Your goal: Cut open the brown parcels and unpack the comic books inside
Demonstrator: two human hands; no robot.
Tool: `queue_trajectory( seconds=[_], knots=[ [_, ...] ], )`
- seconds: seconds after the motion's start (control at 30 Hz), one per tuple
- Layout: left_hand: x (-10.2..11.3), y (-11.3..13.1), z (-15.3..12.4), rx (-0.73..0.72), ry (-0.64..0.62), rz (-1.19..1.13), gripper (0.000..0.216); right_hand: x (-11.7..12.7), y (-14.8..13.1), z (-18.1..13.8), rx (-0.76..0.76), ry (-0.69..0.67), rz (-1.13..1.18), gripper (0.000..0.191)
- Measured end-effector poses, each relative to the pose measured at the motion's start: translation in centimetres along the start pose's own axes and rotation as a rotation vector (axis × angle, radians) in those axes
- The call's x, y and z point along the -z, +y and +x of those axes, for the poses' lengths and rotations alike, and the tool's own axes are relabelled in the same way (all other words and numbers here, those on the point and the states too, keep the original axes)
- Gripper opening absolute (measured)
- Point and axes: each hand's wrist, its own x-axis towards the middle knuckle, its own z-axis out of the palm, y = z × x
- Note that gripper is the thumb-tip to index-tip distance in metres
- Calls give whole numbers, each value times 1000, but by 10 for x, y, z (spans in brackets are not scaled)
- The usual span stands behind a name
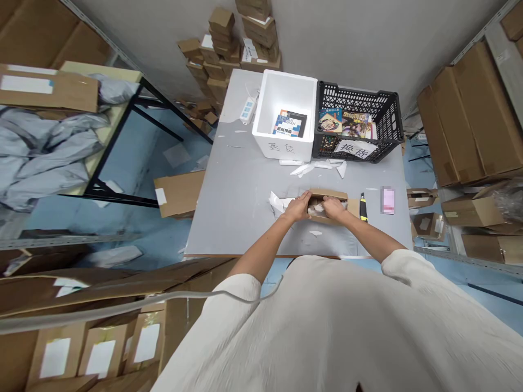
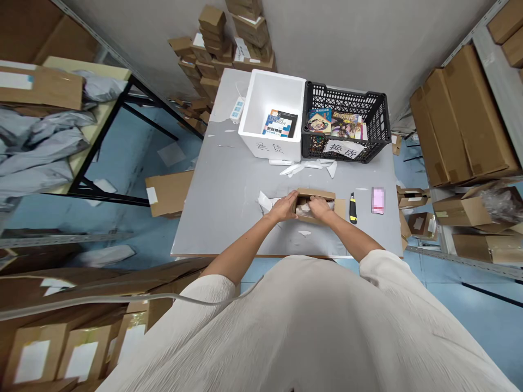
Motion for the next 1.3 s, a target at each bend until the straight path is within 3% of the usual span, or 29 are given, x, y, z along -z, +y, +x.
queue_trajectory(
  seconds=[0.33,0.57,0.8,1.07,1.2,1.3],
  knots=[
    [-7,13,-8,-3,92,17,125,-1,3,-24,136,230,-40,44],
    [-10,20,-10,4,116,-9,129,16,16,-40,63,148,-9,48],
    [-10,19,-10,19,110,-45,136,45,46,-57,29,331,40,50],
    [-8,15,-7,23,140,8,134,53,89,-63,-239,612,476,45],
    [3,3,-11,91,197,31,132,39,114,-63,-339,745,773,54],
    [11,-6,-13,189,280,51,126,17,125,-63,-361,744,977,54]
  ],
)
